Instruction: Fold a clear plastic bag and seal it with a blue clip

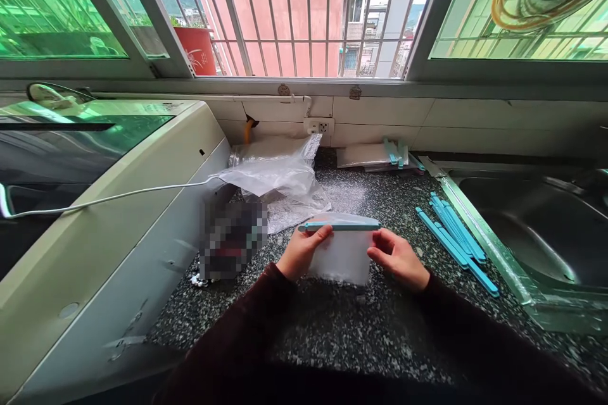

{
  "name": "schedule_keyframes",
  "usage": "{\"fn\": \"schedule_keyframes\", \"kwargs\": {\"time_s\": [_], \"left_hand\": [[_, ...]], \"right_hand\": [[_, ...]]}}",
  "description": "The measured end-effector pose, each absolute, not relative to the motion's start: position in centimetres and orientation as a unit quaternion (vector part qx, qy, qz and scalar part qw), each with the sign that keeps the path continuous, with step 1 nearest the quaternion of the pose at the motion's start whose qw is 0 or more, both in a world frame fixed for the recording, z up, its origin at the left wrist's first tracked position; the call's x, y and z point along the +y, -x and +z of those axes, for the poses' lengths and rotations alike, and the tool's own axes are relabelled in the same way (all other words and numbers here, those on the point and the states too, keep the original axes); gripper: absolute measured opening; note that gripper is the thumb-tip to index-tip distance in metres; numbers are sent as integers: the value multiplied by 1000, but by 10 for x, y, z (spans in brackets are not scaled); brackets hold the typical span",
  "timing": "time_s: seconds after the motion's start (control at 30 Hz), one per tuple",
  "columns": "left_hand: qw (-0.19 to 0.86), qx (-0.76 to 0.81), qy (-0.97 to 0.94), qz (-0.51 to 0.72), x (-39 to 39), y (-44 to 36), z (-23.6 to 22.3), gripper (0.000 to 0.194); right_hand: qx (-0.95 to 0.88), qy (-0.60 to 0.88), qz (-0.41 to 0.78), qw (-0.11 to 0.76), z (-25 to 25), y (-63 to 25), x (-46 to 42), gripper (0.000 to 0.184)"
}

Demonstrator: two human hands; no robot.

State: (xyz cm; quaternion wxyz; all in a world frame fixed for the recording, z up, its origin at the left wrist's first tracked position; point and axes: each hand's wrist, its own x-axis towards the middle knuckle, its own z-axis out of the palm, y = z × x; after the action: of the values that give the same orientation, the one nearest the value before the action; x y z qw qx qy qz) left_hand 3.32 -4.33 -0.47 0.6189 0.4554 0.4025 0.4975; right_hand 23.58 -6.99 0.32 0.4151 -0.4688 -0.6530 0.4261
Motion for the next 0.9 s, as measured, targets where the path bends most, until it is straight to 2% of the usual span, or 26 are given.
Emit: {"fn": "schedule_keyframes", "kwargs": {"time_s": [0.17, 0.27, 0.37, 0.5, 0.6, 0.73, 0.9], "left_hand": [[630, 381, -401, 545, -40, -35, -3, 42], [620, 391, -399, 551, -38, -35, -3, 44], [622, 393, -426, 526, -39, -35, -5, 45], [633, 400, -447, 490, -39, -39, -5, 46], [636, 391, -443, 496, -33, -49, 2, 46], [624, 377, -479, 488, -9, -69, 18, 46], [674, 407, -474, 394, 41, -102, 29, 33]], "right_hand": [[-737, 473, 348, 335, -2, -233, -75, 31], [-745, 483, 265, 375, -4, -237, -75, 24], [-762, 483, 99, 419, -2, -244, -72, 32], [-825, 432, -101, 350, 7, -246, -70, 20], [-844, 418, -181, 283, 21, -247, -66, 24], [-842, 461, -209, 184, 42, -260, -46, 21], [-743, 655, -114, 77, 65, -294, 8, 28]]}}
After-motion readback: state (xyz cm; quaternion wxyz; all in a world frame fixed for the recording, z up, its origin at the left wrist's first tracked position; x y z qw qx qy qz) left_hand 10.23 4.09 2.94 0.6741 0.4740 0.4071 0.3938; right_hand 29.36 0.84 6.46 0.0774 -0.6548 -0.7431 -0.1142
